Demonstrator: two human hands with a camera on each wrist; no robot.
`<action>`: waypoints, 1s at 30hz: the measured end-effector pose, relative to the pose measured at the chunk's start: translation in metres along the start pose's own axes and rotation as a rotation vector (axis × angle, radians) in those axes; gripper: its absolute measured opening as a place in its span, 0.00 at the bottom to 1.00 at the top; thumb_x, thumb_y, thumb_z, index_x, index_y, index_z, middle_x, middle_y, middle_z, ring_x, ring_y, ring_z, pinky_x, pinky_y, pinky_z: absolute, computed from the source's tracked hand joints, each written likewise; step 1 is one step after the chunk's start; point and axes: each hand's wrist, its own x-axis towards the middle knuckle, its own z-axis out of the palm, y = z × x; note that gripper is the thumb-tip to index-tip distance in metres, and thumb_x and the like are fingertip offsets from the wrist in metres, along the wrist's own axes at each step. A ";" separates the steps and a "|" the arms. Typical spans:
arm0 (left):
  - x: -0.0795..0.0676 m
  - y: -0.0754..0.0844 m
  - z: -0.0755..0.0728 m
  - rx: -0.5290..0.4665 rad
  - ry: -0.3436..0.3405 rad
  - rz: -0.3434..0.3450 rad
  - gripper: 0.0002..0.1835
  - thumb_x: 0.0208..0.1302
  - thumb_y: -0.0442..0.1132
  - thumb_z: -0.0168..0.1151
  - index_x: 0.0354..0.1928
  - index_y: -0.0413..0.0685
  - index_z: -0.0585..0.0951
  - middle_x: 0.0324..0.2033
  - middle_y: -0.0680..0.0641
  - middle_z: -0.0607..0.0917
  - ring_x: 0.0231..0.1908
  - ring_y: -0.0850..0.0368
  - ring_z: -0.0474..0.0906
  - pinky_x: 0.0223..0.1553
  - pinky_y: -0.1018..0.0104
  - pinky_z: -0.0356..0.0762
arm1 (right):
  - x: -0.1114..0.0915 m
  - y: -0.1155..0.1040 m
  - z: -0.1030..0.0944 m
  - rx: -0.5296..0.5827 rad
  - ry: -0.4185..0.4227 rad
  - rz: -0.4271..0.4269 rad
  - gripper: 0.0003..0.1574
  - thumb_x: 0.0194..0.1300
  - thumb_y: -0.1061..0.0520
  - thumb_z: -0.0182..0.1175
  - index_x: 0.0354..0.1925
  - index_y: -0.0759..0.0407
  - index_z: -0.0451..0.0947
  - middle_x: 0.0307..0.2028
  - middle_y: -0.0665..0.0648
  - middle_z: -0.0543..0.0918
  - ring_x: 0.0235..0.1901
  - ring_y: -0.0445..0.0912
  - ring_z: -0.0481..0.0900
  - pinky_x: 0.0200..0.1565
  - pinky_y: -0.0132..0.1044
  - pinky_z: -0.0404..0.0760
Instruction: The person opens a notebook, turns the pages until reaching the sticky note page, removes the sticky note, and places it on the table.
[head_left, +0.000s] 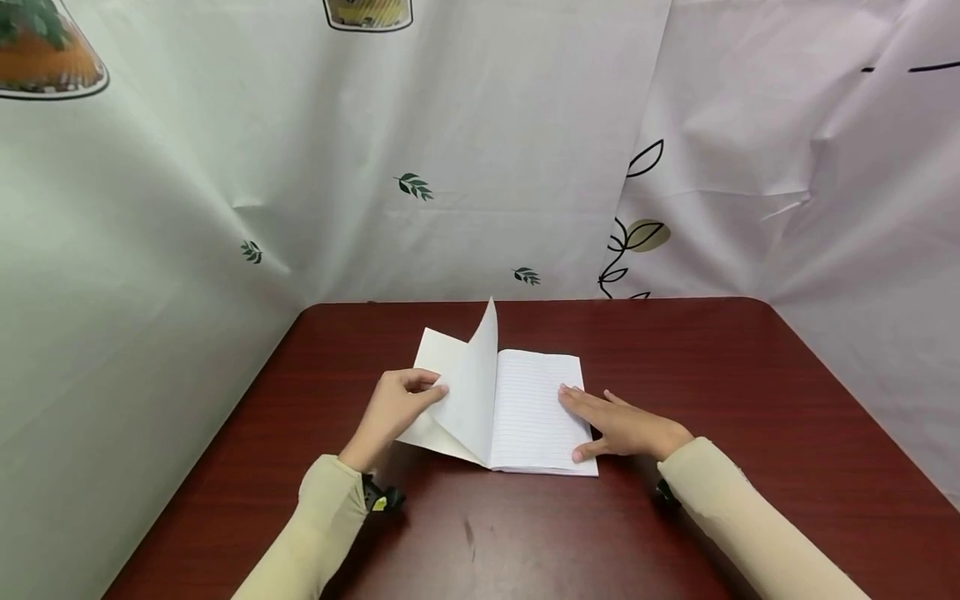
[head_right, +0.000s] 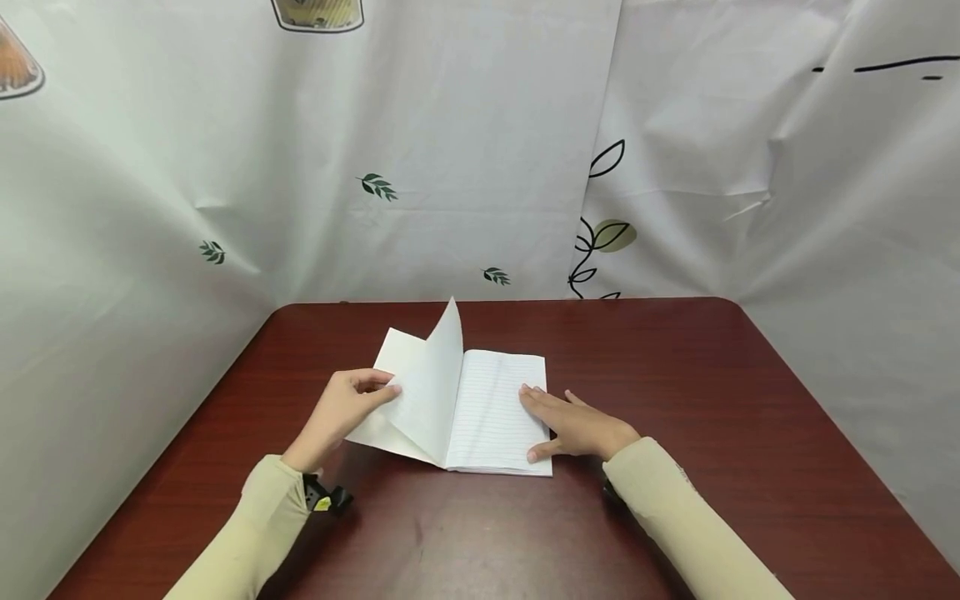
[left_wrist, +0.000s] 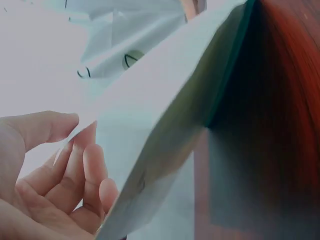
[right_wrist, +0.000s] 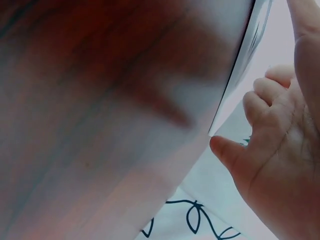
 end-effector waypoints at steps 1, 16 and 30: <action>0.001 -0.002 -0.002 -0.011 -0.010 -0.023 0.12 0.56 0.37 0.68 0.41 0.39 0.86 0.37 0.43 0.88 0.38 0.56 0.81 0.40 0.68 0.74 | 0.000 0.001 0.000 0.000 -0.001 -0.002 0.61 0.56 0.38 0.64 0.74 0.64 0.46 0.75 0.62 0.50 0.74 0.58 0.49 0.67 0.66 0.44; 0.021 -0.042 -0.029 -0.026 -0.122 -0.172 0.14 0.59 0.42 0.66 0.41 0.40 0.85 0.41 0.45 0.85 0.31 0.56 0.74 0.37 0.60 0.75 | 0.001 0.004 0.002 -0.013 -0.038 -0.018 0.57 0.55 0.36 0.63 0.74 0.56 0.53 0.75 0.58 0.52 0.74 0.57 0.50 0.67 0.67 0.44; 0.021 -0.067 -0.045 0.138 -0.241 -0.238 0.10 0.55 0.42 0.68 0.33 0.41 0.86 0.28 0.50 0.83 0.28 0.56 0.74 0.32 0.63 0.72 | -0.001 0.006 -0.003 -0.021 -0.078 -0.055 0.60 0.51 0.36 0.66 0.73 0.59 0.54 0.75 0.61 0.52 0.73 0.59 0.50 0.66 0.68 0.45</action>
